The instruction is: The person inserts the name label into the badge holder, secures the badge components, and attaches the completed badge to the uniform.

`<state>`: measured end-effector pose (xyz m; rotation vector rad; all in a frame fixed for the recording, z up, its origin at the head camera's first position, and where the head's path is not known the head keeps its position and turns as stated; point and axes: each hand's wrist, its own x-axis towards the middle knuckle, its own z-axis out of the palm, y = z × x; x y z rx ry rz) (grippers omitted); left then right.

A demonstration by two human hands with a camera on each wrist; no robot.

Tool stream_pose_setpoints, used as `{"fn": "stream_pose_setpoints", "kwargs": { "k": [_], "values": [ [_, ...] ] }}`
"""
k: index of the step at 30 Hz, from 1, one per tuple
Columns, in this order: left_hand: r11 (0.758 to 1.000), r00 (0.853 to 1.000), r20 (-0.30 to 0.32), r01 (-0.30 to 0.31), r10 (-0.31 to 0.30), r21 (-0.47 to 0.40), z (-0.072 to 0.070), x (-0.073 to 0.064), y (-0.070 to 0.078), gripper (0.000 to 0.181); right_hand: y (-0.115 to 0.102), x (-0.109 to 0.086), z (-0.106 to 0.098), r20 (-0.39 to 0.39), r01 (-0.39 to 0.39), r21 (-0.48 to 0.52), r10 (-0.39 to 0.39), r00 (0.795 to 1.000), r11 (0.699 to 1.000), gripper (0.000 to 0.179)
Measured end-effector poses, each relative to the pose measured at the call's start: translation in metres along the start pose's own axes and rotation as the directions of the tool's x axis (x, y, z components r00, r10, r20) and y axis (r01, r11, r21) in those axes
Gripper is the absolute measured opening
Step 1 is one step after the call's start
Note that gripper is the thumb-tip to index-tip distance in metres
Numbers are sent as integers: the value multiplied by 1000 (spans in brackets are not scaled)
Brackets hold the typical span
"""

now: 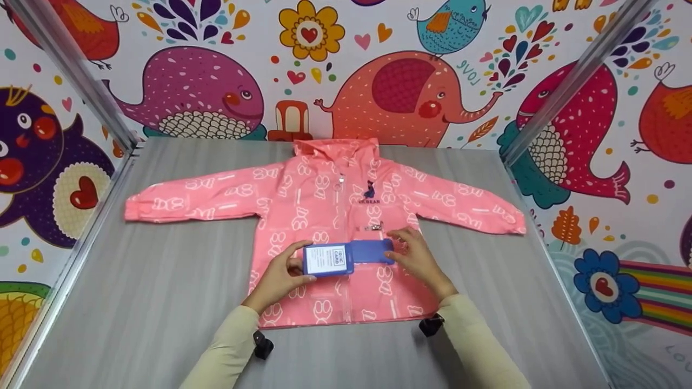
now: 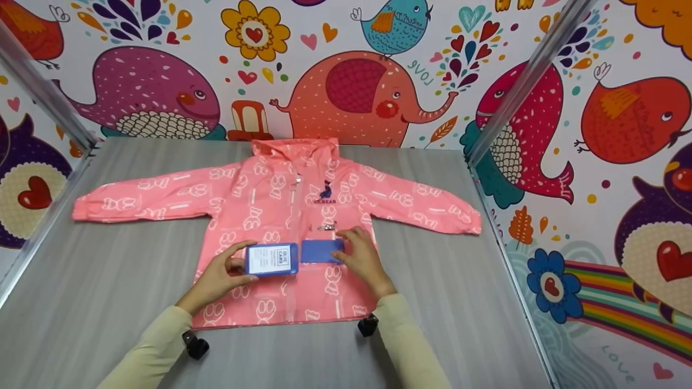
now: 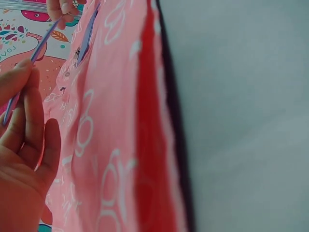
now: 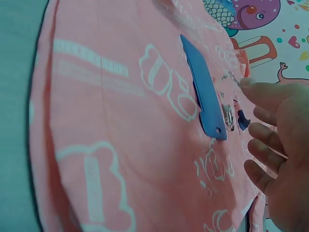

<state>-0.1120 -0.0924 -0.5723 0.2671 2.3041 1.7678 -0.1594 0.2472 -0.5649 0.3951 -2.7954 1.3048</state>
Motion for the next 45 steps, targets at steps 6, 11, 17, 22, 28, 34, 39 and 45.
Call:
{"fn": "stream_pose_setpoints", "kwargs": {
  "k": [6, 11, 17, 22, 28, 34, 39, 45],
  "values": [
    [1000, 1000, -5, 17, -17, 7, -3, -2, -2, 80, 6, 1, -3, 72, 26, -176, -14, 997, 984, 61],
    [1000, 1000, -11, 19, -19, 13, -3, -2, -1, 81, 12, 3, -2, 88, 33, -248, -12, 996, 968, 64],
    [1000, 1000, -6, 11, -11, 3, -2, -2, 1, 82, 17, 3, -2, 113, 55, -298, -22, 993, 953, 63],
    [1000, 1000, -6, 15, -15, -2, -2, -2, 1, 82, 17, 5, -3, 127, 62, -310, -23, 992, 949, 66],
    [1000, 1000, -5, 27, -27, -3, -2, -2, 0, 82, 16, 6, -4, 134, 42, -304, -1, 991, 952, 64],
    [1000, 1000, -1, 15, -15, -9, -2, -2, 0, 81, 15, 7, -3, 125, 70, -295, -34, 992, 953, 62],
    [1000, 1000, -3, 4, -4, -3, -2, -2, -1, 81, 11, 8, -1, 138, 19, -237, 14, 990, 971, 62],
    [1000, 1000, -8, 5, -5, -6, -2, -1, 0, 81, 10, 8, -2, 150, 24, -184, 4, 989, 983, 64]
  ]
}}
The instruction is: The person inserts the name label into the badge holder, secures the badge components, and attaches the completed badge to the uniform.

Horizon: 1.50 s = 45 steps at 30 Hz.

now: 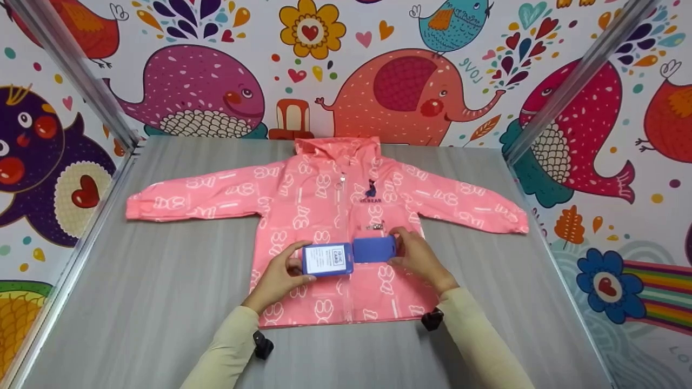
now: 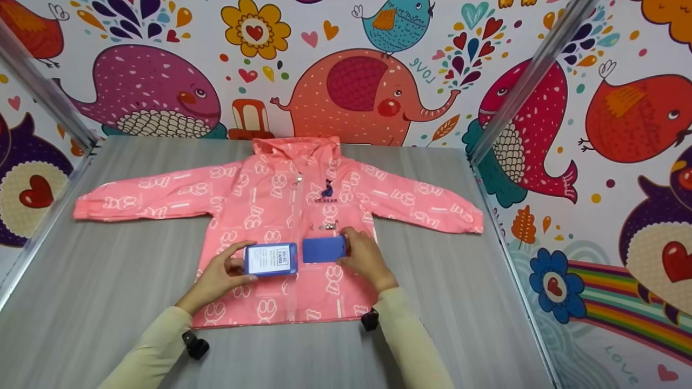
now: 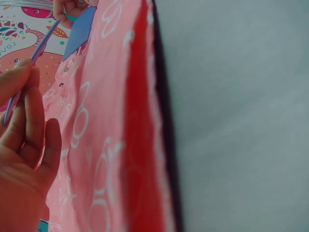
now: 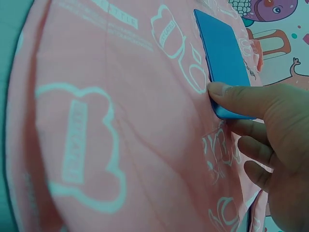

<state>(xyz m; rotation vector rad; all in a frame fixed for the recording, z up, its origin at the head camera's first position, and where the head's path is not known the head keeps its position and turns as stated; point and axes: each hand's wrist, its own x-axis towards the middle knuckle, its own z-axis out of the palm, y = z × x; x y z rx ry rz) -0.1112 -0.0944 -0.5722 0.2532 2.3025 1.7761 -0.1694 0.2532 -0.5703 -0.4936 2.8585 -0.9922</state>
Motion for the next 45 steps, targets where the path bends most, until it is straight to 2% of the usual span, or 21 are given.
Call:
{"fn": "stream_pose_setpoints", "kwargs": {
  "k": [7, 15, 23, 32, 39, 45],
  "values": [
    [1000, 1000, -3, 10, -10, -4, -1, 0, 0, 81, -1, 0, -2, 57, -24, 58, 21, 998, 998, 69],
    [1000, 1000, -5, 9, -9, -11, 0, 0, 0, 81, -2, 1, -4, 76, 28, -17, -26, 997, 999, 70],
    [1000, 1000, -9, -2, 2, -15, 0, 1, -1, 80, -1, 1, -6, 88, -17, -21, 19, 996, 1000, 68],
    [1000, 1000, -8, 13, -13, -16, -1, 0, 0, 82, -1, 1, -11, 70, -9, 33, 6, 998, 999, 64],
    [1000, 1000, -6, 14, -14, -20, -2, 1, 3, 82, -6, 1, -20, -9, -3, 59, 3, 1000, 998, 70],
    [1000, 1000, 1, 8, -8, -24, -2, 0, 3, 82, -10, 0, -22, -16, 10, 87, -8, 1000, 996, 72]
  ]
}}
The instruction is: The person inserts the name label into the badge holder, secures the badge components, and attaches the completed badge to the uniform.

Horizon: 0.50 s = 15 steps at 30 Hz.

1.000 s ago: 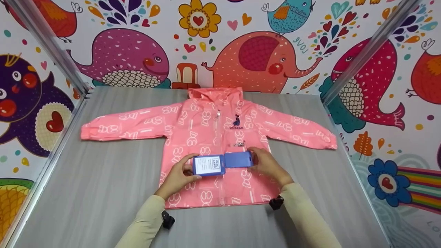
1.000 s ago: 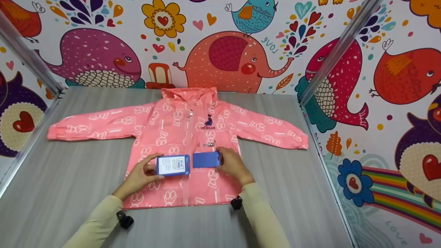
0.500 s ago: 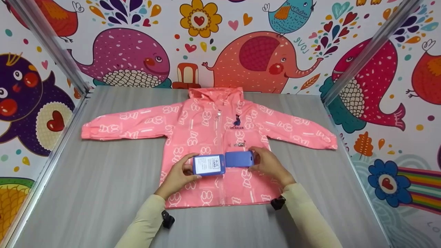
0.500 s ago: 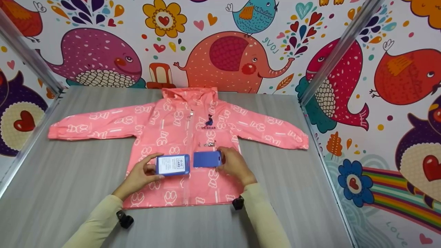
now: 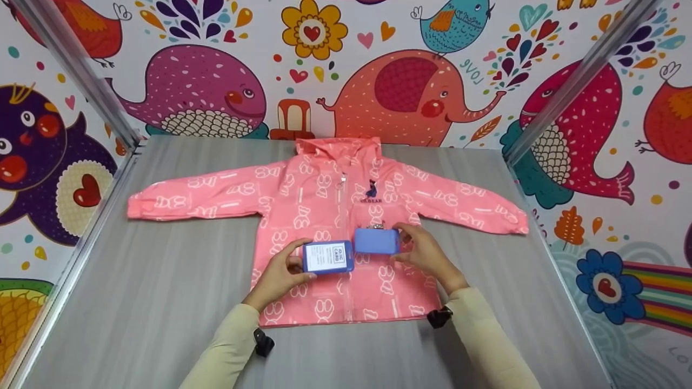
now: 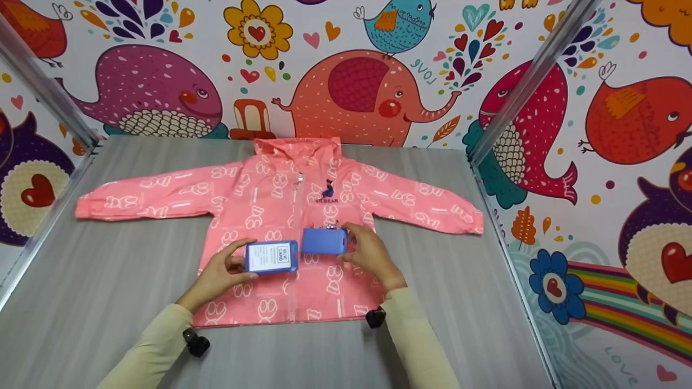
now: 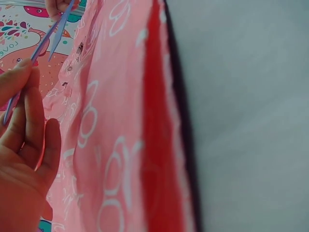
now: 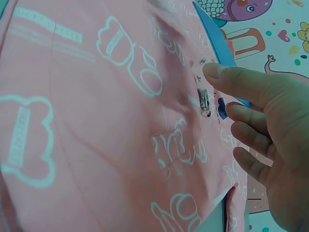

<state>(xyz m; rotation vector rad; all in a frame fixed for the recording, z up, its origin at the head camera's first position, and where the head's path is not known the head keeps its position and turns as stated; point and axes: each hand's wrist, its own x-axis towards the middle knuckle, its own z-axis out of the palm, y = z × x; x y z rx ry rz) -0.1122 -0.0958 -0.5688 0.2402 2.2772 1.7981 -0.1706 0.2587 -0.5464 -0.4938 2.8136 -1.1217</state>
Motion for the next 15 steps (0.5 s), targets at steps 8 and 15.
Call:
{"fn": "stream_pose_setpoints", "kwargs": {
  "k": [8, 15],
  "values": [
    [1000, 1000, -4, 1, -1, -9, 0, 0, 1, 81, -6, -4, 1, -9, 6, 65, -5, 1000, 998, 75],
    [1000, 1000, -5, 1, -1, 2, 0, -1, 0, 82, -9, -10, 4, -17, 23, 74, -22, 1000, 997, 76]
  ]
}}
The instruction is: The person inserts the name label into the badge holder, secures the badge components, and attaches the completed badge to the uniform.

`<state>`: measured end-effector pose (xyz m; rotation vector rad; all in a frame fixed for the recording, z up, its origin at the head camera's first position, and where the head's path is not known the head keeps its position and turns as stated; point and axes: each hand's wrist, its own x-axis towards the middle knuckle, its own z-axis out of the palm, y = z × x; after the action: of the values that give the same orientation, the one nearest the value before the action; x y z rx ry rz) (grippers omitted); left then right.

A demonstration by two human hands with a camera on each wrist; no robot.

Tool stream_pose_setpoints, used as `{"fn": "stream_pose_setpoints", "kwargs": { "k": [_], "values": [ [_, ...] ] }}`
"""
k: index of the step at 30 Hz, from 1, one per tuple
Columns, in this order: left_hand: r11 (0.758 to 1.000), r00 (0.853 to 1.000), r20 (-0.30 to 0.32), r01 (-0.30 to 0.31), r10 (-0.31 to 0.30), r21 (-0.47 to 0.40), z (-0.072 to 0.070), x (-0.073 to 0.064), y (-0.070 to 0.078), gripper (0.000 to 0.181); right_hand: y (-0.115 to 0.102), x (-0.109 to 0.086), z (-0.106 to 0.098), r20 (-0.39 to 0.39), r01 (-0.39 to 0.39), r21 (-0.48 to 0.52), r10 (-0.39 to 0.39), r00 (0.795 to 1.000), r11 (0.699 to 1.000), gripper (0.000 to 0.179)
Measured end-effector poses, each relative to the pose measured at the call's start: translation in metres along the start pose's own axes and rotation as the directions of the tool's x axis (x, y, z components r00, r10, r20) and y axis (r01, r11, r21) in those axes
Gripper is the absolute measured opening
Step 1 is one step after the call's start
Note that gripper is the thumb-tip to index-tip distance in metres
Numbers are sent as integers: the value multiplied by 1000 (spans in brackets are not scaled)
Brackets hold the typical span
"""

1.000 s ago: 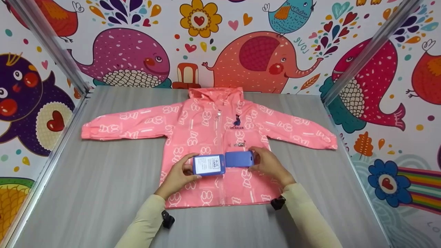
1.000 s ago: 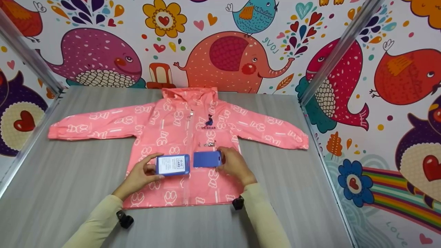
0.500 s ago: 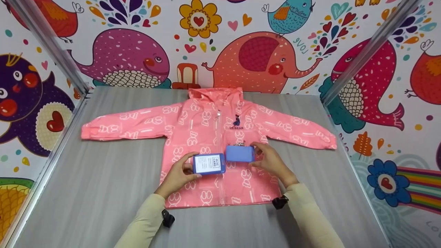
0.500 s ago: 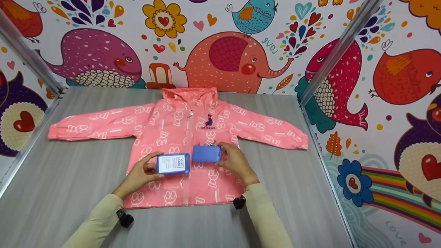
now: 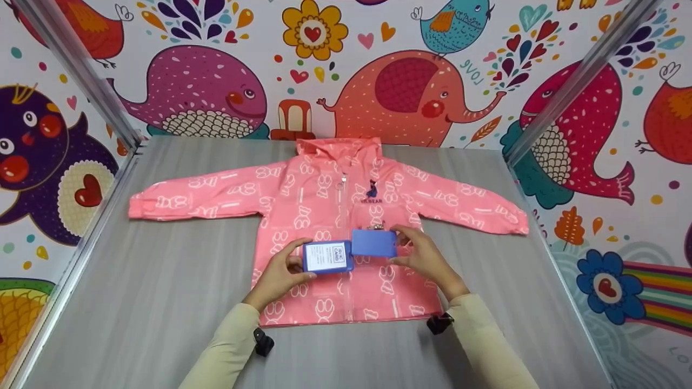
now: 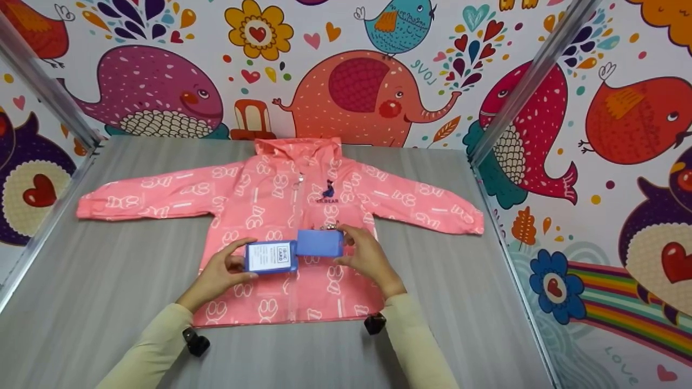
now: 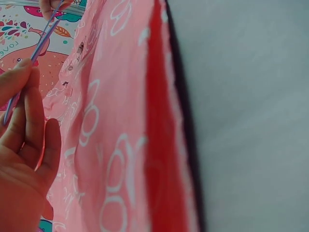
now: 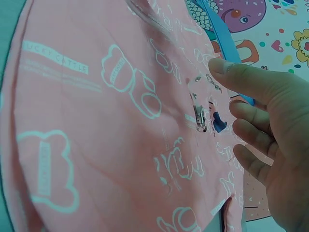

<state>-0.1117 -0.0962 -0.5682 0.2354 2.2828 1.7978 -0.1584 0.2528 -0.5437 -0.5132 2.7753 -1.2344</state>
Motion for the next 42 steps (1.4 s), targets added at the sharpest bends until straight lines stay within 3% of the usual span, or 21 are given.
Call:
{"fn": "stream_pose_setpoints", "kwargs": {
  "k": [10, 16, 42],
  "values": [
    [1000, 1000, 0, -16, 16, 0, 0, 2, 0, 83, -3, -4, 5, -6, 35, 28, -35, 999, 999, 78],
    [1000, 1000, -1, -15, 15, -14, 1, 3, -1, 81, -5, -7, 10, 1, 55, -11, -55, 999, 998, 78],
    [999, 1000, 11, -27, 27, -22, 3, 5, -1, 80, -5, -8, 18, 22, 36, 13, -37, 999, 999, 80]
  ]
}}
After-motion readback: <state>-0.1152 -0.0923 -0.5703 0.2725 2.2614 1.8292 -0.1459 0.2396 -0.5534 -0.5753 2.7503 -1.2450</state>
